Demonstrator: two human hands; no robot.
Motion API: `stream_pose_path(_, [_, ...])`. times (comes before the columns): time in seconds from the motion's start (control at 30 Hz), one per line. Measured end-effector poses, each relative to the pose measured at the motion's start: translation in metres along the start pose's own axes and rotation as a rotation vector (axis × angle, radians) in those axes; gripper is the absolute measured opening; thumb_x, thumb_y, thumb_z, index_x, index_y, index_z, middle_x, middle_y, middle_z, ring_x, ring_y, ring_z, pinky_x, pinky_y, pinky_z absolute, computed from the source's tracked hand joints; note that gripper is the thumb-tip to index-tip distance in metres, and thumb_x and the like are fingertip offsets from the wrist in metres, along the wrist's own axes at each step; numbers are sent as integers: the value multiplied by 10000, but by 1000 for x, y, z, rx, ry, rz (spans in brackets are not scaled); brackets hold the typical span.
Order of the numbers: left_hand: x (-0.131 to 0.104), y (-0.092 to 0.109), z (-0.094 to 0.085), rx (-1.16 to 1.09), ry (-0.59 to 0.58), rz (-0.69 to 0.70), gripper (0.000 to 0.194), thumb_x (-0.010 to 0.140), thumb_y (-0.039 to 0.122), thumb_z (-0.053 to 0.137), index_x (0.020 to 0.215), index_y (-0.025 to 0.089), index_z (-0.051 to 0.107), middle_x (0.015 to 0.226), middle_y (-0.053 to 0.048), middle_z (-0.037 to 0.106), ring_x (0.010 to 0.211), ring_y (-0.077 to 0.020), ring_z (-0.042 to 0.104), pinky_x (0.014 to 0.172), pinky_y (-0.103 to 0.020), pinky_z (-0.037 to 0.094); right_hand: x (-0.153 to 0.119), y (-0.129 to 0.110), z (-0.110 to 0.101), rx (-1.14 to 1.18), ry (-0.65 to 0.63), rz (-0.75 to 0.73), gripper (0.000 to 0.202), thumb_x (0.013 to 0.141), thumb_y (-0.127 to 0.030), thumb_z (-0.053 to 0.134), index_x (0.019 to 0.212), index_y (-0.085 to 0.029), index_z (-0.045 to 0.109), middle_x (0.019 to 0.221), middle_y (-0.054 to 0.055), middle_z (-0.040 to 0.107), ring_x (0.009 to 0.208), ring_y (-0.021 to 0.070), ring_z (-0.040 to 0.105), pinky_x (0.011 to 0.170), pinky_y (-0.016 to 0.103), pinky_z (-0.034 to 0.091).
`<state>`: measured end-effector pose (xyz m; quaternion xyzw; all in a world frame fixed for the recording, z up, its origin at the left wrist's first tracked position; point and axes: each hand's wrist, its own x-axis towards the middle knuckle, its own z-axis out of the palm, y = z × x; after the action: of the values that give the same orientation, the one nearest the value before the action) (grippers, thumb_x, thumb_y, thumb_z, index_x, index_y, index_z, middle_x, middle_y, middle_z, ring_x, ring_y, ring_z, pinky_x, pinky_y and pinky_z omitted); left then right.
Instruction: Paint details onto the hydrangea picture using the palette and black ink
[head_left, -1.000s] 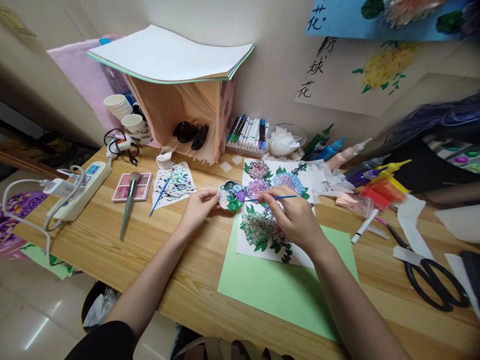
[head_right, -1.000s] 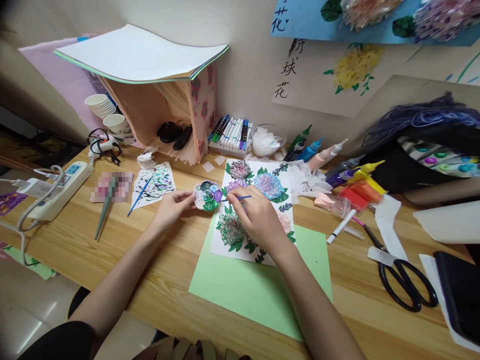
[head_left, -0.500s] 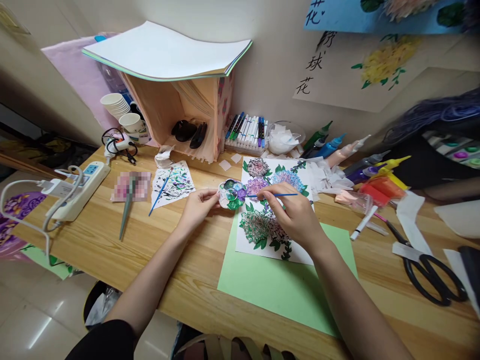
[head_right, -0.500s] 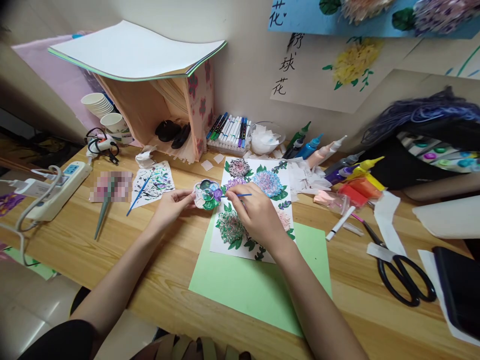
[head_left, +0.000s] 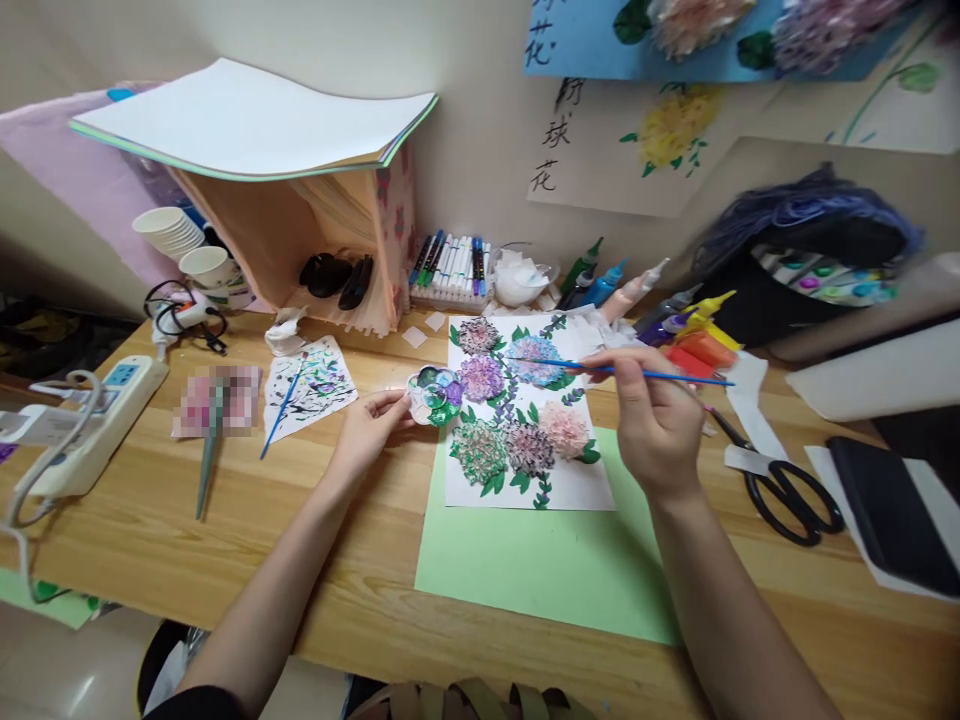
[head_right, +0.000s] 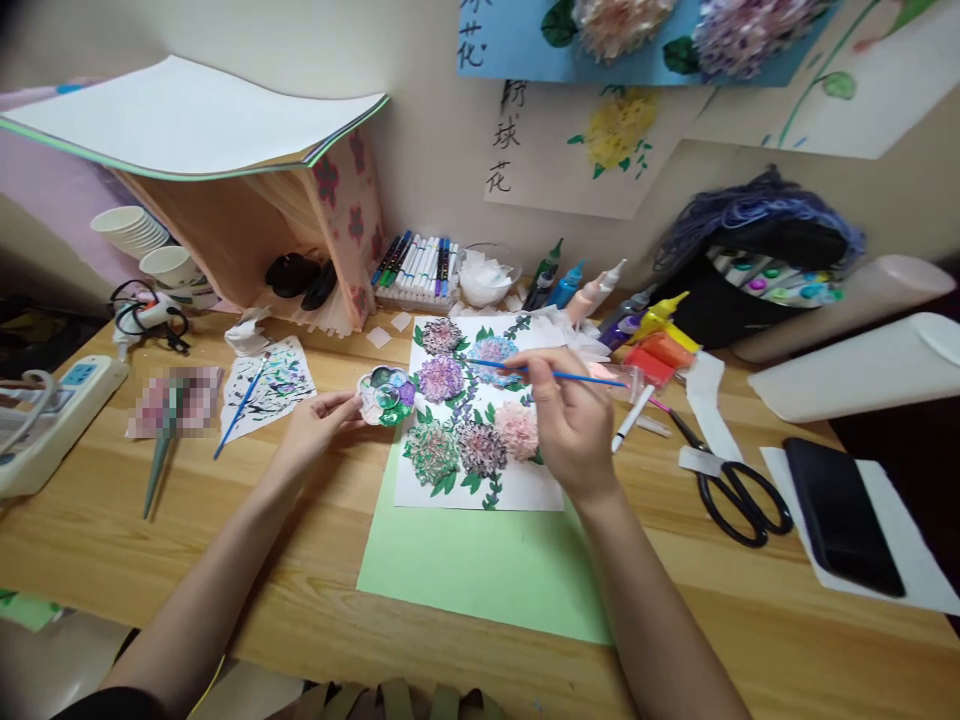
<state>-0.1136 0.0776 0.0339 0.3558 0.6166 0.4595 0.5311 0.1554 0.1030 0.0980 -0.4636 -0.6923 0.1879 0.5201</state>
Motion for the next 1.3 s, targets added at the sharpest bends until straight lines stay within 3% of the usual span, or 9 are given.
stream_pose_path(0.13, [1, 1, 11, -48, -21, -40, 422, 598, 443, 759, 878, 131, 713, 900, -84, 725, 793, -176, 666, 745, -275, 540, -19, 37, -40, -32, 163, 160, 193, 892, -341, 463, 890, -211, 606, 878, 40, 635, 806, 174, 608, 713, 325, 482])
stream_pose_path(0.27, [2, 3, 29, -70, -45, -58, 415, 589, 417, 776, 888, 135, 713, 900, -77, 724, 781, -157, 664, 752, -259, 536, -43, 66, -58, -2, 301, 275, 128, 854, -315, 528, 901, -204, 569, 897, 42, 626, 859, 179, 619, 758, 328, 488])
stream_pose_path(0.43, [8, 15, 57, -12, -122, -37, 403, 597, 425, 770, 866, 131, 712, 819, -58, 715, 733, -147, 655, 779, -281, 537, -61, 84, -58, 43, 313, 329, 170, 865, -332, 507, 926, -191, 578, 900, 49, 635, 849, 176, 630, 767, 334, 493])
stream_pose_path(0.63, [29, 45, 97, 61, -193, -35, 422, 506, 430, 809, 786, 130, 709, 722, -26, 685, 633, -132, 632, 772, -314, 547, -63, 97, -52, -119, 184, 190, 244, 916, -309, 402, 922, -189, 615, 902, 79, 657, 866, 193, 613, 802, 382, 487])
stream_pose_path(0.8, [47, 57, 123, 73, -256, 23, 401, 505, 435, 809, 760, 142, 706, 683, -10, 663, 615, -123, 625, 749, -305, 551, -73, 107, -42, -173, 269, 116, 220, 924, -272, 368, 896, -198, 574, 845, 69, 627, 800, 177, 602, 746, 356, 502])
stream_pose_path(1.0, [53, 51, 127, 105, -285, -5, 393, 509, 424, 811, 768, 146, 712, 701, -16, 675, 613, -118, 624, 733, -286, 551, -87, 116, -35, -142, 364, 159, 158, 915, -246, 382, 956, -212, 531, 885, 64, 601, 840, 184, 595, 740, 362, 496])
stream_pose_path(1.3, [56, 52, 122, 115, -254, -24, 429, 485, 442, 807, 766, 133, 712, 705, -24, 682, 630, -131, 626, 744, -289, 550, -69, 116, -27, -309, 178, 41, 157, 906, -174, 394, 963, -212, 536, 887, 62, 624, 883, 196, 568, 792, 366, 470])
